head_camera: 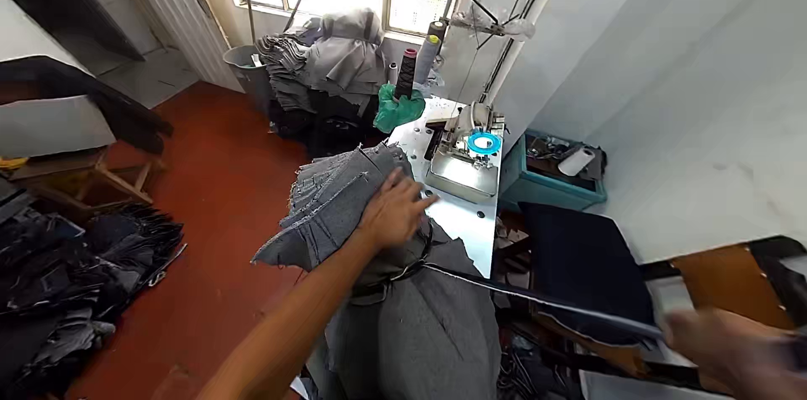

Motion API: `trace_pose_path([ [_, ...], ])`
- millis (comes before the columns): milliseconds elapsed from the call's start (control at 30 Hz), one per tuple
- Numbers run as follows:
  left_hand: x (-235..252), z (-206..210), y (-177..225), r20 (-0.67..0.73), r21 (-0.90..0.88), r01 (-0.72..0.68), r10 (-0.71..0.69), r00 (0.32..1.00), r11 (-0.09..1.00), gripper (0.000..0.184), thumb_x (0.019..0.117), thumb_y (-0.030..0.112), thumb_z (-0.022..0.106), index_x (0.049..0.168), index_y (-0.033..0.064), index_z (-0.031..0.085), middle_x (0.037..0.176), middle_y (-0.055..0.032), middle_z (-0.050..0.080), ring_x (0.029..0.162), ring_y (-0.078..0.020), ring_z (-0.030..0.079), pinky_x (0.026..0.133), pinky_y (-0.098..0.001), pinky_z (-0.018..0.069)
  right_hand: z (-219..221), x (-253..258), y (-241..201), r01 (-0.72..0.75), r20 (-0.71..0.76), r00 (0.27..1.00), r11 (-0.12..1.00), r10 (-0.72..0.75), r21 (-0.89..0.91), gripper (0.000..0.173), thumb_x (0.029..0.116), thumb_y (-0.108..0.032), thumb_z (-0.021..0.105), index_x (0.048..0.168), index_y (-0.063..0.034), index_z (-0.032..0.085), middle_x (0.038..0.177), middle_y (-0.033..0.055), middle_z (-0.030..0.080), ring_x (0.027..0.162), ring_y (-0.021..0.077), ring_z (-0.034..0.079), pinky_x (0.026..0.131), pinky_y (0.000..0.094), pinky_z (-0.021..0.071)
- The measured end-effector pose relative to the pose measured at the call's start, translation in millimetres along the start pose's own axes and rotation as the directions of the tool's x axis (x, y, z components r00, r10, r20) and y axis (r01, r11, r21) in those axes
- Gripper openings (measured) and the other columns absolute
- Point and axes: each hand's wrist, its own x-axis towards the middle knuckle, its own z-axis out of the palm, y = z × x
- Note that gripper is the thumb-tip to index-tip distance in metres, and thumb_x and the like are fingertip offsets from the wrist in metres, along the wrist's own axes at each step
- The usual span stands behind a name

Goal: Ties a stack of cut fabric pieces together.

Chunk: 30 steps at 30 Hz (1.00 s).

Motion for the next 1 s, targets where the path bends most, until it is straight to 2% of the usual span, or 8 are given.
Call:
trace_pose_path([
  [67,-19.6,-8.9,16.5,0.125,-0.156,-0.099,0.119,0.985,0.983,0.041,0.1058,0.044,0.047,0.135,0.0223,0.067,0.144,-0.0053,0.06,0.143,-0.0242,0.047,0.125,-0.0588,0.0213,21.4,27.9,39.4,0.151,0.139,0.987,0.739,-0.078,-0.656,0.031,0.087,-0.026,0.076,0.107,-0.0039,0.068,0.095,0.0185,0.063,0.087,0.033,0.064,0.071,0.0479,0.0549],
  [167,-47.9,5.6,41.0,0.002,-0.163,-0.095,0.097,0.995,0.982,0.02,0.1036,0.011,0.052,0.103,0.0056,0.07,0.114,-0.0087,0.073,0.124,-0.0248,0.064,0.117,-0.0515,0.0392,55.6,50.6,128.9,0.019,-0.002,0.999,0.46,-0.045,-0.887,0.016,0.0771,-0.005,0.08,0.091,-0.0009,0.073,0.093,0.0275,0.063,0.08,0.0477,0.068,0.052,0.058,0.0531],
  [267,-60.8,-6.3,52.1,-0.089,-0.075,0.02,-0.027,0.996,0.997,0.021,0.1032,0.008,0.052,0.1,0.0058,0.072,0.114,-0.0067,0.074,0.129,-0.0234,0.061,0.122,-0.0537,0.0321,81.9,81.8,160.4,-0.161,-0.141,0.985,0.815,0.098,-0.557,0.027,0.0976,-0.017,0.055,0.098,0.0013,0.074,0.104,0.0242,0.064,0.099,0.0425,0.063,0.077,0.061,0.0506],
  [333,-66.3,-34.1,53.6,-0.209,0.076,0.15,-0.132,0.969,0.986,0.019,0.0978,0.027,0.067,0.105,0.0113,0.075,0.125,-0.0078,0.072,0.138,-0.0283,0.054,0.123,-0.0602,0.028,113.2,93.1,141.2,-0.13,-0.056,0.99,0.991,0.128,-0.021,0.041,0.1043,-0.031,0.035,0.108,-0.0096,0.07,0.115,0.0056,0.067,0.105,0.0176,0.064,0.088,0.0395,0.0548],
  [500,-20.2,-86.1,-21.7,-0.004,0.109,0.544,-0.547,0.837,0.832,0.121,0.0526,0.067,0.091,0.158,0.0336,0.04,0.162,-0.0266,0.031,0.146,-0.06,0.025,0.107,-0.0865,0.0152,185.5,91.8,83.5,-0.194,0.322,0.931,0.512,-0.174,0.837,0.045,0.0989,-0.058,0.053,0.073,-0.0257,0.07,0.065,-0.0146,0.059,0.061,-0.0032,0.056,0.063,0.0174,0.0474],
  [600,-5.7,-96.6,-58.7,0.313,-0.041,0.631,-0.59,0.744,0.775,0.134,0.0487,0.07,0.091,0.161,0.037,0.026,0.141,-0.025,0.054,0.115,-0.0486,0.06,0.085,-0.0732,0.0486,177.3,109.5,90.9,-0.25,0.461,0.75,0.441,-0.475,0.862,0.045,0.1062,-0.049,0.043,0.074,-0.0212,0.058,0.06,-0.0142,0.048,0.06,-0.0013,0.051,0.07,0.0189,0.0458],
  [833,-2.6,-89.7,-71.9,0.325,-0.17,0.599,-0.53,0.783,0.782,0.126,0.0526,0.049,0.097,0.159,0.026,0.034,0.13,-0.0256,0.059,0.107,-0.0437,0.064,0.076,-0.0611,0.0539,313.7,88.3,13.3,0.271,0.78,0.413,0.881,-0.47,0.387,0.055,0.1079,-0.047,0.037,0.071,-0.0139,0.062,0.07,0.0058,0.063,0.072,0.0254,0.066,0.062,0.0446,0.0524],
  [1000,-14.2,-86.1,-90.8,0.323,-0.206,0.567,-0.492,0.809,0.797,0.114,0.0598,0.045,0.094,0.158,0.027,0.037,0.136,-0.0238,0.056,0.111,-0.0404,0.063,0.075,-0.0549,0.0536,442.9,93.8,-10.5,-0.029,0.889,0.256,0.916,-0.38,0.4,0.026,0.096,-0.017,0.063,0.079,0.0007,0.07,0.075,0.0164,0.066,0.076,0.0353,0.068,0.062,0.0543,0.0466],
])
